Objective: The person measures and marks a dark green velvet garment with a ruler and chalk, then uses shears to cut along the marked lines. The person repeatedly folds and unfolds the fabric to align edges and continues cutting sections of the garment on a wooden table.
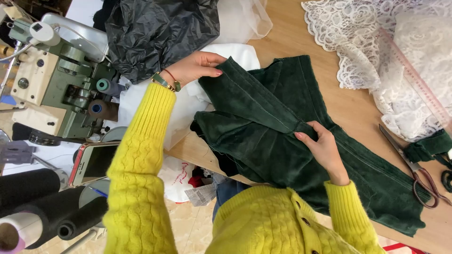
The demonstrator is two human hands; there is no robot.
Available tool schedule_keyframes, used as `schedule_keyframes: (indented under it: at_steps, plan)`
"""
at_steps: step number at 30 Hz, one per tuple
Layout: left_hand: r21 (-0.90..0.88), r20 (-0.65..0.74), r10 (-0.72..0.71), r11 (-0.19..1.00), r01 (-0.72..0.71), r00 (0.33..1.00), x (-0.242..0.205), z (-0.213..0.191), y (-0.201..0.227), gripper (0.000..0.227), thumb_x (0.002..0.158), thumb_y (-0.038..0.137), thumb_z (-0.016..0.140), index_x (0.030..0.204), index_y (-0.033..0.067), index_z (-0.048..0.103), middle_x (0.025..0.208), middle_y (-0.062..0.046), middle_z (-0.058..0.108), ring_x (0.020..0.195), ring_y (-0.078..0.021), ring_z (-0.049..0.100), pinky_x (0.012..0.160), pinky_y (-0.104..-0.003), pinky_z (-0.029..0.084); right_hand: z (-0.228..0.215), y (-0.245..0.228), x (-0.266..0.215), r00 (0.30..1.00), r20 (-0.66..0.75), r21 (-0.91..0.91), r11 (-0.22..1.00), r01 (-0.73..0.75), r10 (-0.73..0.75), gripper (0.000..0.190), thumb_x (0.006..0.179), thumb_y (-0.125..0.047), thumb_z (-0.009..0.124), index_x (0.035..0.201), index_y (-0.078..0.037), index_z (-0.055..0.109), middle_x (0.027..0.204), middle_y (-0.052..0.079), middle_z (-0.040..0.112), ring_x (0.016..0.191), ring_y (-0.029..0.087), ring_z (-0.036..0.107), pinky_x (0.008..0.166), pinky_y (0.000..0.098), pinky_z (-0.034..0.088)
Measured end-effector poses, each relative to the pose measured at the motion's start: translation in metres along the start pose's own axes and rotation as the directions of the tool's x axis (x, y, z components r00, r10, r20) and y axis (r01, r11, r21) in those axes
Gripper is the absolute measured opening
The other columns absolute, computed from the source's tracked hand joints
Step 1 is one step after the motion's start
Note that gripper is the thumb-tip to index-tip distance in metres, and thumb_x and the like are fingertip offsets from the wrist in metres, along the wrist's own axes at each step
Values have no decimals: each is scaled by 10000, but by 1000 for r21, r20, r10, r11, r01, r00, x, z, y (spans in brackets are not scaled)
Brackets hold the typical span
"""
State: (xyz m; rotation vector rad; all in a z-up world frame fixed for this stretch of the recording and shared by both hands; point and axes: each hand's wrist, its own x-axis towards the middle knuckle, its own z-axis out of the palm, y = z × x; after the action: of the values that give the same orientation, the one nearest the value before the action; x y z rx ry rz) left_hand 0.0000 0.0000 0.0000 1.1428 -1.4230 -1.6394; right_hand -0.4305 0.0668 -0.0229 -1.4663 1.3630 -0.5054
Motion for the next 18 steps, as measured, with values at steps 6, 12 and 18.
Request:
schedule_keyframes:
  at_steps: [6,12,18]
  plan:
    - [23,-38,-10,1000,11,999,-5,8,7,370,940,149,765,1301,126,690,1136,137,666,1078,31,581,1059,-229,466,-15,16,-25,999,-48,-157,988,5,-13,370,912,-282,805,1167,-29,713,1068,201,744,1064,327,696,951,440,542]
    - [34,76,-102,994,100,992,-10,12,9,434,1113,303,417,934,61,730,753,-107,728,842,-163,728,971,-284,498,-25,9,-95,969,149,-464,851,246,-199,307,839,-217,797,1048,-13,703,968,246,732,1011,426,715,873,509,584]
    - [668,-163,-333,655,352,929,24,79,51,382,949,534,566,1073,204,713,915,-18,792,872,-138,739,829,-315,495,-6,16,-122,873,485,-300,931,207,-38,500,937,-392,673,1372,-153,615,1358,68,642,1278,237,606,1039,381,474]
